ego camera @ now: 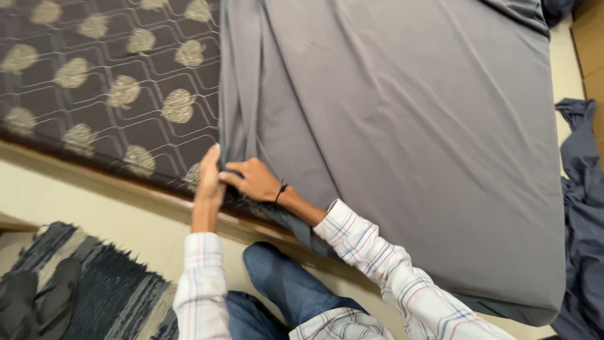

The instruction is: The person spreads a fitted sheet over a mattress and tucks the edges under the mattress along the sides and corners.

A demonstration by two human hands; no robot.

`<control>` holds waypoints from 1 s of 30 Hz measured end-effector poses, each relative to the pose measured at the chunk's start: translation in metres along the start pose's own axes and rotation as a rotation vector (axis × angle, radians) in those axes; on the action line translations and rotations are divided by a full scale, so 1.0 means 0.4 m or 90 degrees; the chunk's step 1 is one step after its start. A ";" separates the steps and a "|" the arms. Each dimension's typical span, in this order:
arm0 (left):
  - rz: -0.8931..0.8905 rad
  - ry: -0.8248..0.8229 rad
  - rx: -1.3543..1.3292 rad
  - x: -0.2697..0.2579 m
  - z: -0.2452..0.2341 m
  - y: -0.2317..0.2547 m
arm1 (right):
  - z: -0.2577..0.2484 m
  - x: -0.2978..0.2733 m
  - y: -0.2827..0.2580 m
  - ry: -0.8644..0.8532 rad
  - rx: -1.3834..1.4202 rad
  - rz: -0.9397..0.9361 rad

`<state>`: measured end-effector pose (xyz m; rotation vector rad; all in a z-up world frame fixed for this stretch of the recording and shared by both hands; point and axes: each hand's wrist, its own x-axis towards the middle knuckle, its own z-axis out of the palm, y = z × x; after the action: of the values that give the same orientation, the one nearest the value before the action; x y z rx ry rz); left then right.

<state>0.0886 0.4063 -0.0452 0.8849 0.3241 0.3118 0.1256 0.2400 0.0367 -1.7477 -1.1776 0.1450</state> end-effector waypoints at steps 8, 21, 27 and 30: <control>-0.150 0.075 0.109 0.169 0.143 0.150 | -0.016 -0.008 -0.049 -0.084 -0.068 0.023; 0.198 0.005 0.020 0.294 -0.016 0.093 | -0.023 -0.012 -0.057 0.003 0.029 0.096; 0.157 -0.102 -0.094 0.290 0.021 0.091 | -0.042 -0.012 -0.039 -0.006 0.058 0.148; 0.164 -0.108 -0.050 0.288 0.040 0.085 | -0.051 -0.001 -0.021 0.007 0.047 0.111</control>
<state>0.1950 0.4609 -0.0255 0.8695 0.0397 0.4803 0.1315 0.2268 0.0532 -1.7821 -0.9981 0.2803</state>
